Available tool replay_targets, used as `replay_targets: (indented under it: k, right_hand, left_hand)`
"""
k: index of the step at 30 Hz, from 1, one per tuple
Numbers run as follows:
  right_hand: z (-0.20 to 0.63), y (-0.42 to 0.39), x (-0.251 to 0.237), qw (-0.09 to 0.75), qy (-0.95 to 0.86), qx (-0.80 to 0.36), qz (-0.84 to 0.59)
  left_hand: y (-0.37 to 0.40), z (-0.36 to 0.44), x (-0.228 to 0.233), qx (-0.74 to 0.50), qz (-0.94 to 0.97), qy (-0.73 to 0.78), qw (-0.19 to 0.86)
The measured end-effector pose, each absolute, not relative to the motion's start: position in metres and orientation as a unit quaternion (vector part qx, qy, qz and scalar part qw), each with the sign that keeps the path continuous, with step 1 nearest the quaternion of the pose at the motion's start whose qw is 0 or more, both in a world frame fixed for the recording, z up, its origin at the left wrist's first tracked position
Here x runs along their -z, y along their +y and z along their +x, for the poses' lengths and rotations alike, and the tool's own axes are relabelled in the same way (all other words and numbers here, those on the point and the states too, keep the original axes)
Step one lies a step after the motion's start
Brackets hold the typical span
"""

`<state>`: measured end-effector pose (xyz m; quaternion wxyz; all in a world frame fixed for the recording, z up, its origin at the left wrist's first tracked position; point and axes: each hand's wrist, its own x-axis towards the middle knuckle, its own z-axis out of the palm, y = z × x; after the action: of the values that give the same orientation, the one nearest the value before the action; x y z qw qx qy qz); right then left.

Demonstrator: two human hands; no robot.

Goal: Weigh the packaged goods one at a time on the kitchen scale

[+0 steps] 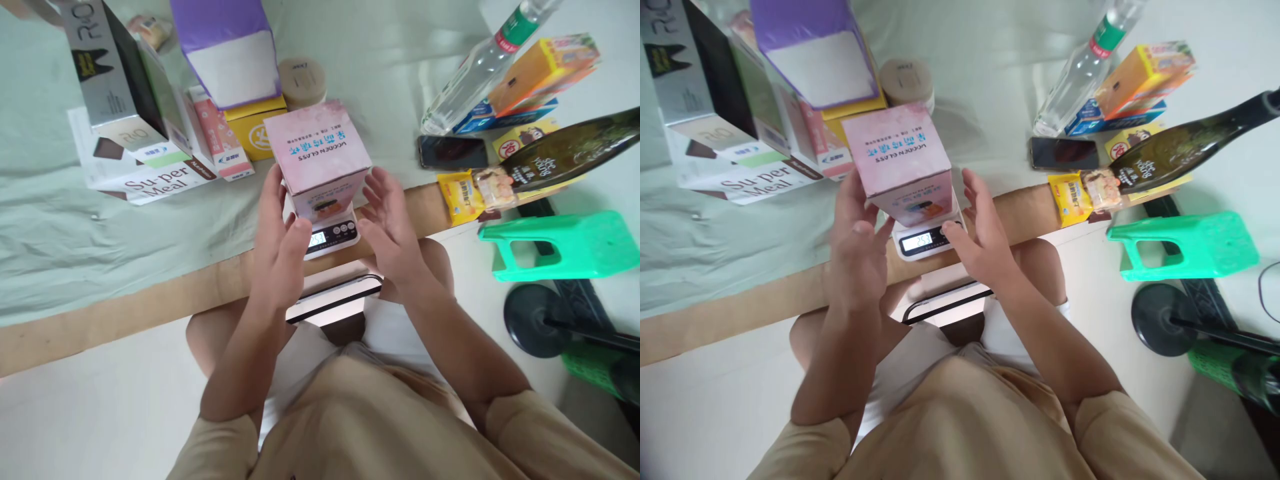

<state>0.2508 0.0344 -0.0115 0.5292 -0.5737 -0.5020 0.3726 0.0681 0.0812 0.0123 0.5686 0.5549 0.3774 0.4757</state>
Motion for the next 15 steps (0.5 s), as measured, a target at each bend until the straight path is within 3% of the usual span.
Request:
replay_targets:
  k: [15]
  right_hand:
    - [0.238, 0.036, 0.014, 0.54, -0.506, -0.439, -0.51]
  left_hand:
    - [0.072, 0.075, -0.017, -0.448, 0.609, 0.336, 0.561]
